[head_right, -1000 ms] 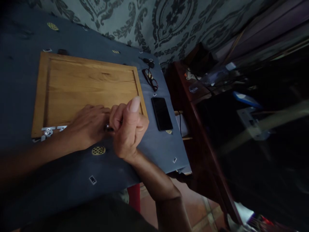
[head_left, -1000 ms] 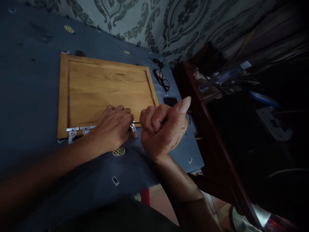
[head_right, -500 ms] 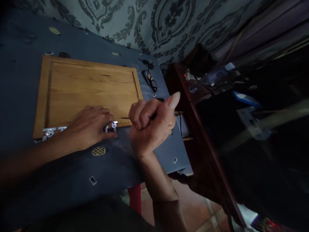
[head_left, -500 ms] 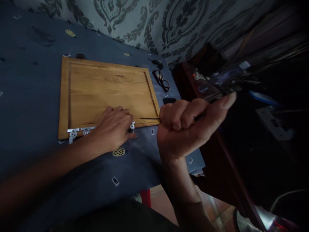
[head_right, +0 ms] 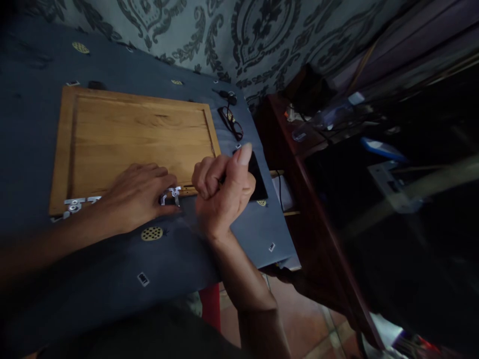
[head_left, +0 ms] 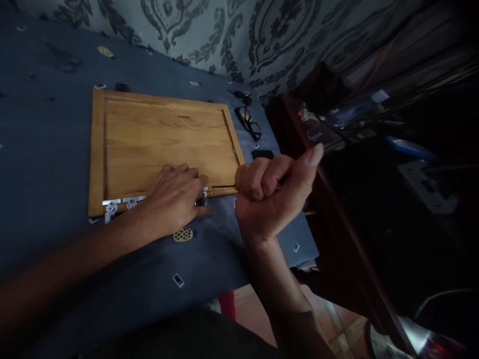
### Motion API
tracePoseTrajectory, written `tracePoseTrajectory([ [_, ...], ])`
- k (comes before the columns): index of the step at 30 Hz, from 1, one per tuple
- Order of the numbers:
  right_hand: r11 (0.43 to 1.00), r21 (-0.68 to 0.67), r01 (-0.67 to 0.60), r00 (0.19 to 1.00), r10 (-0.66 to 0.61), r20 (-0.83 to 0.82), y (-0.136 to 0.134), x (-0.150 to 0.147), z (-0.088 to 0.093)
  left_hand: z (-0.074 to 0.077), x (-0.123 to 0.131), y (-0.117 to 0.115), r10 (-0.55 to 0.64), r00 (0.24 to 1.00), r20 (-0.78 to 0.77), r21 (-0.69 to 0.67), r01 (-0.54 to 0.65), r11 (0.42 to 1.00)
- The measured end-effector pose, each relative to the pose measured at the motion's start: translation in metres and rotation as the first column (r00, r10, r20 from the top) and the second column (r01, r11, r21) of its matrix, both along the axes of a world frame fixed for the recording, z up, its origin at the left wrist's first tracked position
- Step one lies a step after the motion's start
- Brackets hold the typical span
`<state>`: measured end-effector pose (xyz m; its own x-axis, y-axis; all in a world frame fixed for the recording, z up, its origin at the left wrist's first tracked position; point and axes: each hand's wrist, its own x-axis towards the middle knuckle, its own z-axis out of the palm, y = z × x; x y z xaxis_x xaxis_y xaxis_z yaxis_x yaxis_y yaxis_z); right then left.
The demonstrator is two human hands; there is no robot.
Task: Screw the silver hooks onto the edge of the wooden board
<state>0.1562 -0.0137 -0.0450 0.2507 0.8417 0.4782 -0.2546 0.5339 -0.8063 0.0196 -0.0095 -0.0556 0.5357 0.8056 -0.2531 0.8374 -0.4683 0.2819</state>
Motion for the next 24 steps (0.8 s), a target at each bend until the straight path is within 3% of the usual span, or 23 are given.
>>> tracePoseTrajectory([
  [9, 0.99, 0.051, -0.129, 0.99, 0.127, 0.058, -0.001, 0.003, -0.007, -0.004, -0.003, 0.001, -0.008, 0.997, 0.072, 0.036, 0.006, 0.999],
  [19, 0.999, -0.034, -0.03, 0.999, 0.031, 0.024, -0.004, -0.013, -0.003, 0.001, -0.001, 0.002, 0.0, 0.999, 0.034, -0.014, 0.001, 1.0],
  [24, 0.995, 0.001, -0.102, 0.994, 0.102, 0.047, -0.003, -0.011, -0.006, 0.001, -0.001, 0.002, 0.005, 0.998, 0.064, 0.008, -0.005, 1.0],
])
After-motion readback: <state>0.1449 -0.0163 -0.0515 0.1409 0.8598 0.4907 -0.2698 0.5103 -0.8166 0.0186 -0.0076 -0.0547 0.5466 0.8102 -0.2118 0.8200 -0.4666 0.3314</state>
